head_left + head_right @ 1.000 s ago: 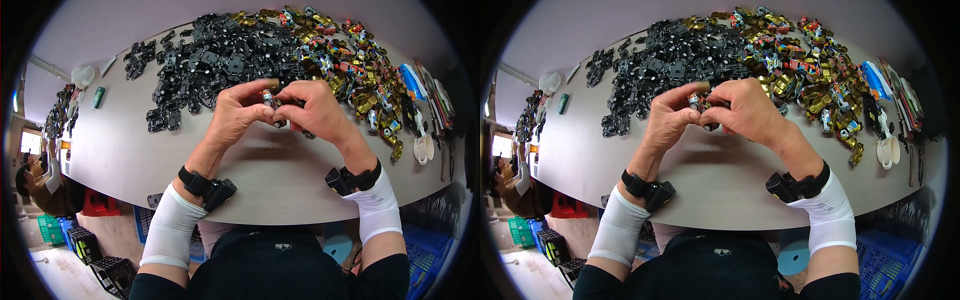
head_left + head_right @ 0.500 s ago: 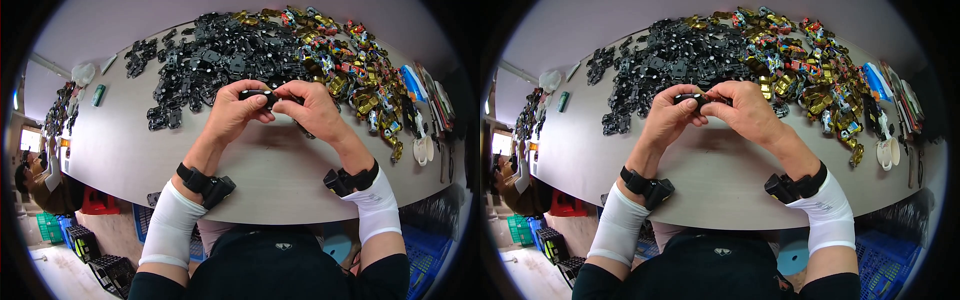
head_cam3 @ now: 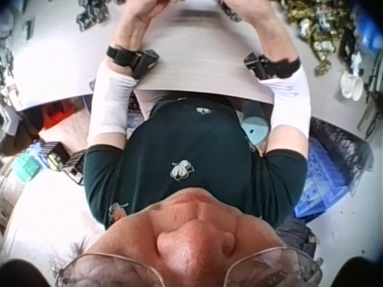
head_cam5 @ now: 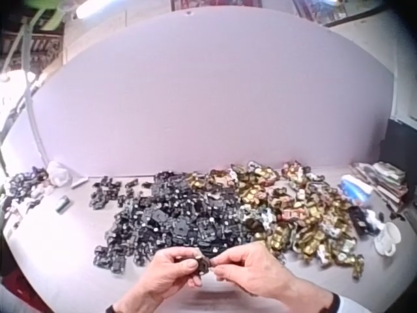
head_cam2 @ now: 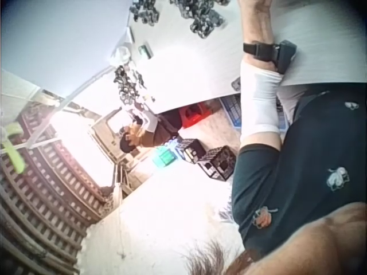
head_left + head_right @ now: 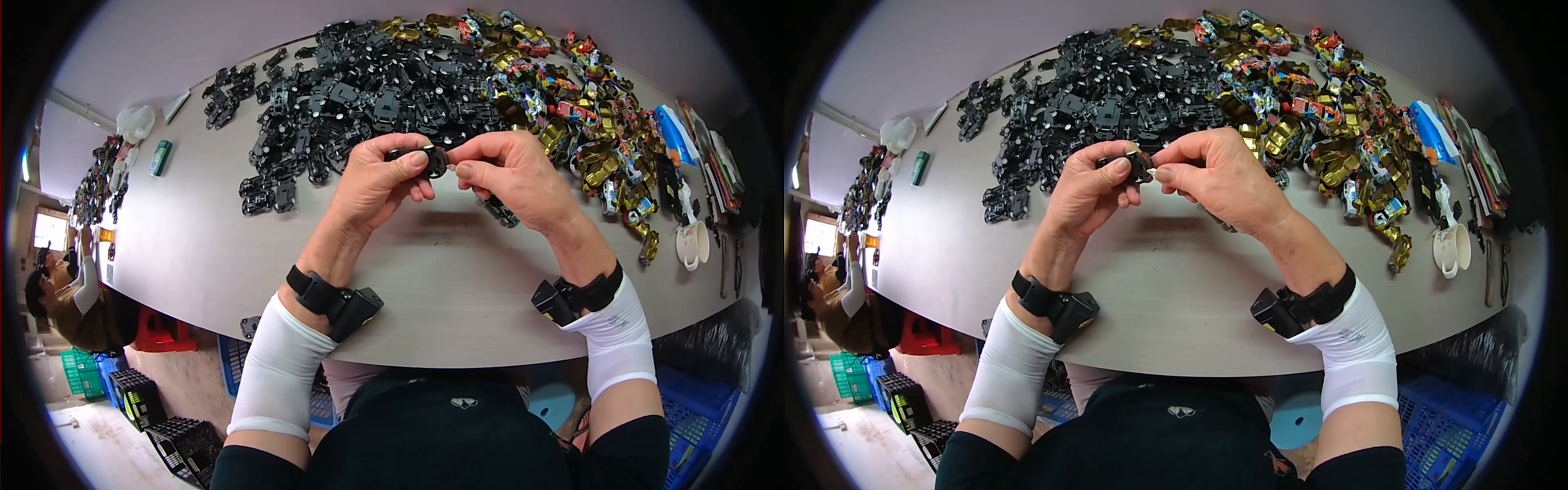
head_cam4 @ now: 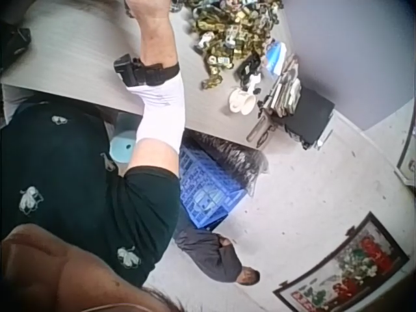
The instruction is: Assembling small plastic toy cars by snapping various chassis and shell components together at a workbench.
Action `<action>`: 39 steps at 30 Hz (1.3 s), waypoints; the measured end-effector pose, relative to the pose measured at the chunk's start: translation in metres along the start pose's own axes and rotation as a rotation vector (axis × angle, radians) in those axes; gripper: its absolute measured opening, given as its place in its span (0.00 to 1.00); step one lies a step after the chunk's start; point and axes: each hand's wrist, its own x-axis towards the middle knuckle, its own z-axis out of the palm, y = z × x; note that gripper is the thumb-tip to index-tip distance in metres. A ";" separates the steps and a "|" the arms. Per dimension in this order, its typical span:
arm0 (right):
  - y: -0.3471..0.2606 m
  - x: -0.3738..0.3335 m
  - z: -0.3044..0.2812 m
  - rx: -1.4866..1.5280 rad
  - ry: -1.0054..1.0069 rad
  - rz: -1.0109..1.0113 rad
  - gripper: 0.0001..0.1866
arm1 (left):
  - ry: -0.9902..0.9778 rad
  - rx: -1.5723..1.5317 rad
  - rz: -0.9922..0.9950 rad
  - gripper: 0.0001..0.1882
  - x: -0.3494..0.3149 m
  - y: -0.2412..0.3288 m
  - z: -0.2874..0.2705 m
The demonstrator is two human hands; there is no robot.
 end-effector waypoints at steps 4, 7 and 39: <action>0.000 0.000 0.002 -0.005 0.013 0.026 0.07 | 0.033 0.048 0.005 0.12 -0.001 0.001 0.003; 0.002 0.002 0.003 -0.022 0.018 0.031 0.07 | 0.044 0.112 0.004 0.13 -0.002 0.001 0.003; 0.023 0.012 -0.004 -0.337 0.076 -0.252 0.07 | 0.135 0.188 -0.029 0.12 -0.002 0.000 0.018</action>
